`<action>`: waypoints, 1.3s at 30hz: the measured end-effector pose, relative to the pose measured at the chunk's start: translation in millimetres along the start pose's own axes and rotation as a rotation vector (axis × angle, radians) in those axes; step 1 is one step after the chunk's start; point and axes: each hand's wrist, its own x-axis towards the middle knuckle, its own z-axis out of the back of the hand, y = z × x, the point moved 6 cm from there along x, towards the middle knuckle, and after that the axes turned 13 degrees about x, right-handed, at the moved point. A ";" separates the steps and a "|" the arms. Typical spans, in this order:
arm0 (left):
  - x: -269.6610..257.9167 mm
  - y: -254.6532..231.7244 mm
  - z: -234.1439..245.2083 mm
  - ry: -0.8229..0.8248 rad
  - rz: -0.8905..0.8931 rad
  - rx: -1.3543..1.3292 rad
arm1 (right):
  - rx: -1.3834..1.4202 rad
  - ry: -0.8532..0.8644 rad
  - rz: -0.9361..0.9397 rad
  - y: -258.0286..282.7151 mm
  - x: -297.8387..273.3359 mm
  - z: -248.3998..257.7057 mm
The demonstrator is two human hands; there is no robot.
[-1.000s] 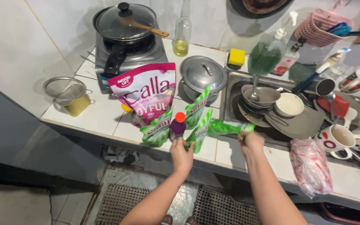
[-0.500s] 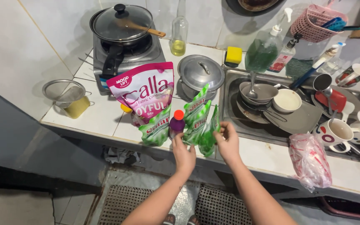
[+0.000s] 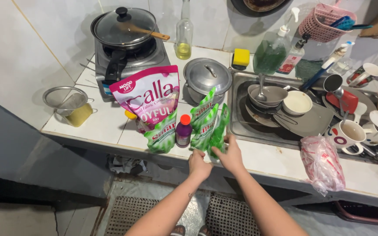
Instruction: Unpack various grocery items from bags and place them onto a table and into other bags.
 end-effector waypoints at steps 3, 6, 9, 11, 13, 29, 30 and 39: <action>-1.0 1.6 -10.6 0.029 -0.074 0.039 | -0.064 -0.013 -0.152 -15.3 3.8 -5.6; -5.1 -2.2 -8.3 0.073 -0.093 0.044 | -0.063 -0.036 -0.239 -14.7 3.0 -2.4; -5.1 -1.5 -6.8 0.071 -0.113 0.045 | -0.057 -0.052 -0.234 -13.8 3.5 0.9; -7.3 -6.4 -2.2 0.066 -0.124 0.030 | -0.076 -0.065 -0.241 -21.9 8.3 2.0; -8.0 -10.9 3.0 0.059 -0.134 0.017 | -0.092 -0.077 -0.248 -24.3 12.1 3.4; 23.0 -36.2 -60.3 0.611 0.337 -1.106 | 0.854 -0.345 -0.092 -35.0 -19.4 63.8; 25.8 -31.4 -70.1 0.641 0.397 -1.104 | 0.872 -0.344 -0.102 -37.8 -18.0 66.9; 23.8 -47.4 -59.7 0.765 0.289 -1.213 | 0.948 -0.271 -0.142 -17.7 -14.4 75.5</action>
